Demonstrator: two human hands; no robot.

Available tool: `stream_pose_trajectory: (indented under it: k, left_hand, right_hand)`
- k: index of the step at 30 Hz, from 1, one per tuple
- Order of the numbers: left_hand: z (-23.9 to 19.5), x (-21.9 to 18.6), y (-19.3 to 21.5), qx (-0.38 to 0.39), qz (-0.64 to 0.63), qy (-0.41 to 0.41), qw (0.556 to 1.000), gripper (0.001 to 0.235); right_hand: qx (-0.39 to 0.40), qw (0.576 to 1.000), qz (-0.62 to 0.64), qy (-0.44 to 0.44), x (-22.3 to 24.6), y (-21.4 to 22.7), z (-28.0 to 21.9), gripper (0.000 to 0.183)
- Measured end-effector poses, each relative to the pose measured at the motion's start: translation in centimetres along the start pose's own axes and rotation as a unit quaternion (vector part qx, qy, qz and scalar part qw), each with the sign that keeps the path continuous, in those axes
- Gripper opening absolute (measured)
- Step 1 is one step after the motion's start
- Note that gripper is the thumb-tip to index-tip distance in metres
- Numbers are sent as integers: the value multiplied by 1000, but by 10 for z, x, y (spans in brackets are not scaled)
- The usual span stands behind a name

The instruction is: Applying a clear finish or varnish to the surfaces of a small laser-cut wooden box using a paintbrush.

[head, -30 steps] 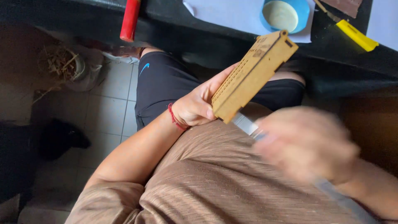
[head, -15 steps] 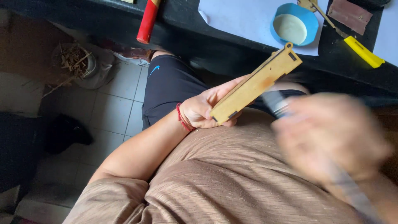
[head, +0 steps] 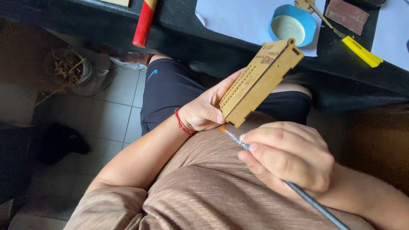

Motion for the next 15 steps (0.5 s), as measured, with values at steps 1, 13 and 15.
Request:
stream_pose_trajectory:
  k: [1,13,15]
  left_hand:
    - [1,-1,-1,-2,16,-2,1000,131]
    - [2,-4,-14,-6,41,-9,999,130]
    - [3,-3,-14,-14,55,-10,998,130]
  right_hand:
    - [-5,1000,3,8,3,-4,-1,24]
    - [5,993,5,-118,-19,13,14,13]
    - [0,993,-4,-122,-22,17,17,13]
Point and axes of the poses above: each hand's wrist, its own z-axis towards the middle knuckle, its own y-axis out of the back of the hand, x = y × z, the point moved 8 cm from there along z, towards the middle knuckle, and after that the axes turned 1 degree about -x, right-handed, at the moved point
